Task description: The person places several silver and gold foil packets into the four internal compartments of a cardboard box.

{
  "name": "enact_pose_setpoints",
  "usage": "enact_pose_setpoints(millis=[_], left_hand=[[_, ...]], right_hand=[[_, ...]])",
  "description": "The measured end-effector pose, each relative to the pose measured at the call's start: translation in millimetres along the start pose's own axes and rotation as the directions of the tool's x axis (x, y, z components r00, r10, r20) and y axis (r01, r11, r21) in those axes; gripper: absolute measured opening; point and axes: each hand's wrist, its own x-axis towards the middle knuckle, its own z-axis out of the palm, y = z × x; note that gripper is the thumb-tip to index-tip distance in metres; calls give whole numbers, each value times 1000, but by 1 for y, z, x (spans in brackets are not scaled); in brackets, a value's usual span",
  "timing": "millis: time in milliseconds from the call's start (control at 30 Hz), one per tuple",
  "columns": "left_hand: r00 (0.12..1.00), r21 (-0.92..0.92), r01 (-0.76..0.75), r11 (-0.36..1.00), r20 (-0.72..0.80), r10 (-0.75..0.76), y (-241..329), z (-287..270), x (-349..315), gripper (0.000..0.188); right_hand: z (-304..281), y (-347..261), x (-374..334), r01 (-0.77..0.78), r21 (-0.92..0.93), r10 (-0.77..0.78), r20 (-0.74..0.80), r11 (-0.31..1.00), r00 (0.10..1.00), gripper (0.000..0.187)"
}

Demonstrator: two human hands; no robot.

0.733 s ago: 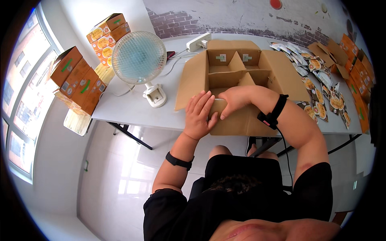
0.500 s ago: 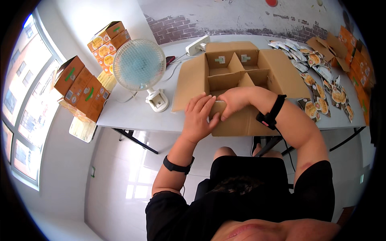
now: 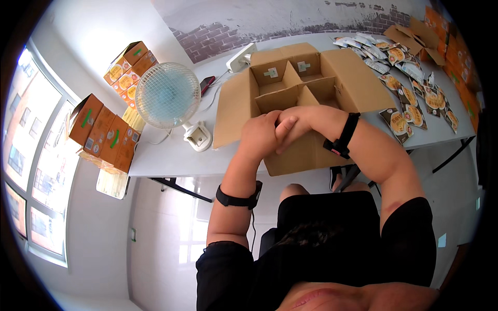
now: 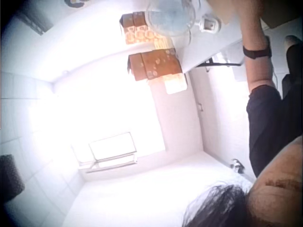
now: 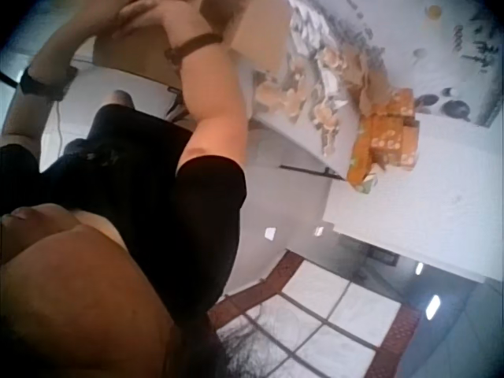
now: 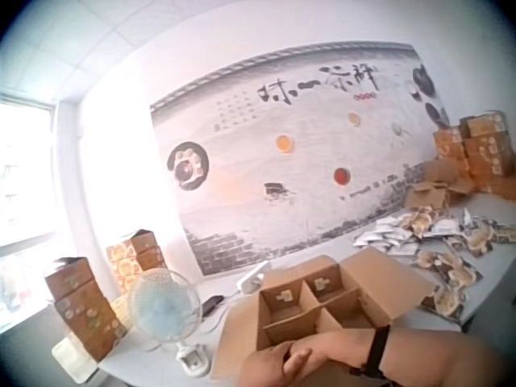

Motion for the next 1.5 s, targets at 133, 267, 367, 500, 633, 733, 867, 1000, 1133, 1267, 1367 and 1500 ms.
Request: enact_pose_setpoints(millis=[133, 267, 367, 500, 633, 733, 867, 1000, 1133, 1267, 1367, 1500], left_hand=[[982, 35, 88, 996, 163, -92, 7, -12, 3, 69], [966, 40, 84, 996, 242, -91, 17, -20, 5, 72], [971, 9, 50, 999, 232, -51, 18, -16, 5, 67], [981, 55, -16, 998, 194, 5, 9, -10, 0, 61], [980, 149, -3, 989, 198, -27, 14, -8, 2, 57], [988, 166, 10, 986, 151, -36, 9, -2, -1, 58], [996, 175, -41, 984, 85, 27, 6, 8, 2, 59], [997, 147, -68, 987, 50, 62, 4, 10, 1, 58], [998, 143, -23, 989, 64, 14, 5, 8, 1, 56], [999, 145, -8, 989, 44, 2, 6, 7, -1, 53], [999, 130, -15, 991, 48, 9, 9, 7, 0, 52], [1000, 120, -22, 993, 23, 19, 5, 9, -1, 53]], right_hand=[[4, 2, -2, 1, 43, 1, -45, 999, 999, 49], [7, -4, -16, -60, -115, 41, -161, 992, 986, 51], [13, -4, -34, -148, -124, 112, -260, 981, 959, 54], [19, -17, -70, -161, -414, -40, -437, 896, 898, 42], [43, 17, -136, 95, -590, -548, -663, 802, 510, 23], [43, 29, -201, -52, -612, -560, -752, 789, 349, 20], [53, 100, -278, -418, -320, -321, -944, 850, 70, 16], [65, 153, -324, -557, 56, 105, -993, 828, 57, 32], [82, 179, -315, -608, 84, 350, -875, 789, 334, 68], [100, 179, -285, -771, -33, 370, -864, 636, 342, 79], [102, 178, -286, -725, 36, 377, -871, 688, 314, 76], [113, 165, -279, -535, -41, 243, -860, 844, 449, 74]])
